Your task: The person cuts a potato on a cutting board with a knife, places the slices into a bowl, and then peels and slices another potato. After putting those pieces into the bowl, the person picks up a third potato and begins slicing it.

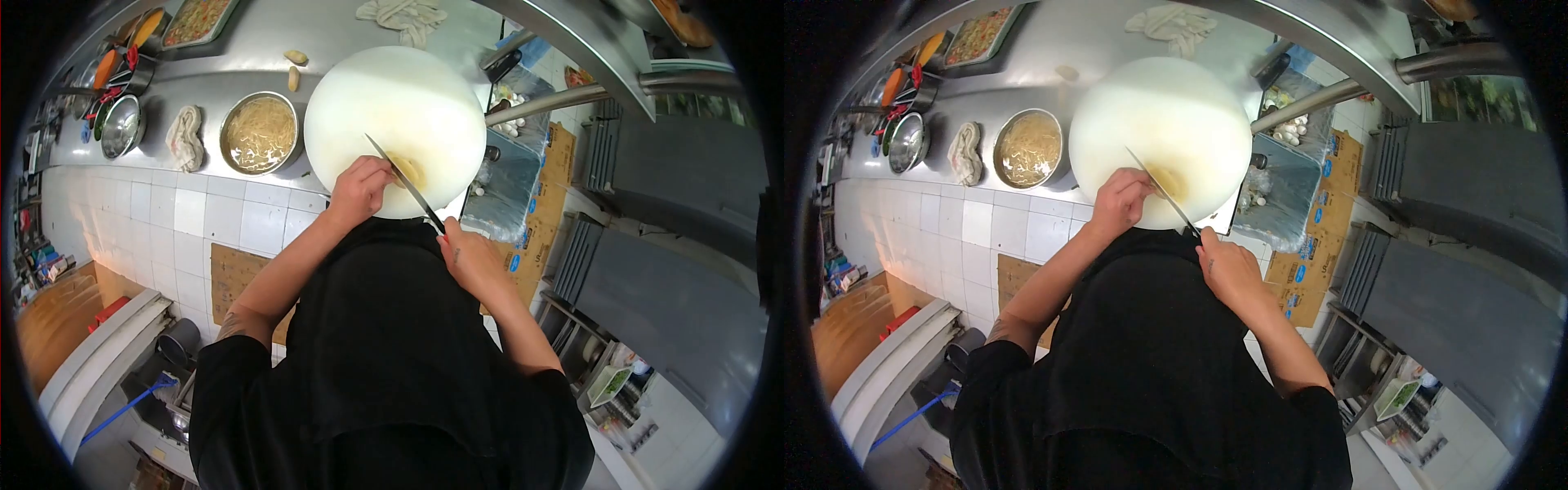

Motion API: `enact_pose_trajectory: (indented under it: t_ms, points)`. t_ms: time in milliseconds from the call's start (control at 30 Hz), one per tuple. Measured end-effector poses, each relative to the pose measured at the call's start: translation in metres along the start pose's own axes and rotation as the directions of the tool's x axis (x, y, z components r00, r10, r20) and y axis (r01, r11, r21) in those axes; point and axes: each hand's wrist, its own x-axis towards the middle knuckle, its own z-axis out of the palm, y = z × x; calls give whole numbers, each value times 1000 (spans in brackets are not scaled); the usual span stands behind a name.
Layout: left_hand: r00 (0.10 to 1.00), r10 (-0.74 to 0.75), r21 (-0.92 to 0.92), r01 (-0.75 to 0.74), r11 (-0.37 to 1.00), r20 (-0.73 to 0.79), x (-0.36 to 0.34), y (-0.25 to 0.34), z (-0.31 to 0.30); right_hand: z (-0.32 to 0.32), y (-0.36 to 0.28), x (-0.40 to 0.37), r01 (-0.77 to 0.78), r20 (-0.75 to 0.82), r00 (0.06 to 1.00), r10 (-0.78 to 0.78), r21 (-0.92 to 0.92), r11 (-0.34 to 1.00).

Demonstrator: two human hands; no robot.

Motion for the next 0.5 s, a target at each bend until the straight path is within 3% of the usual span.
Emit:
enact_pose_trajectory:
  t_ms: [167,500]
  points:
    - [1000,-12,1,12,1000,24,0,0,-2,35,0,58,35,-60,998,-31,64,997]
    - [999,4,15,-5,1000,37,0,-1,-2,-6,-1,5,30,-33,999,-29,35,999]
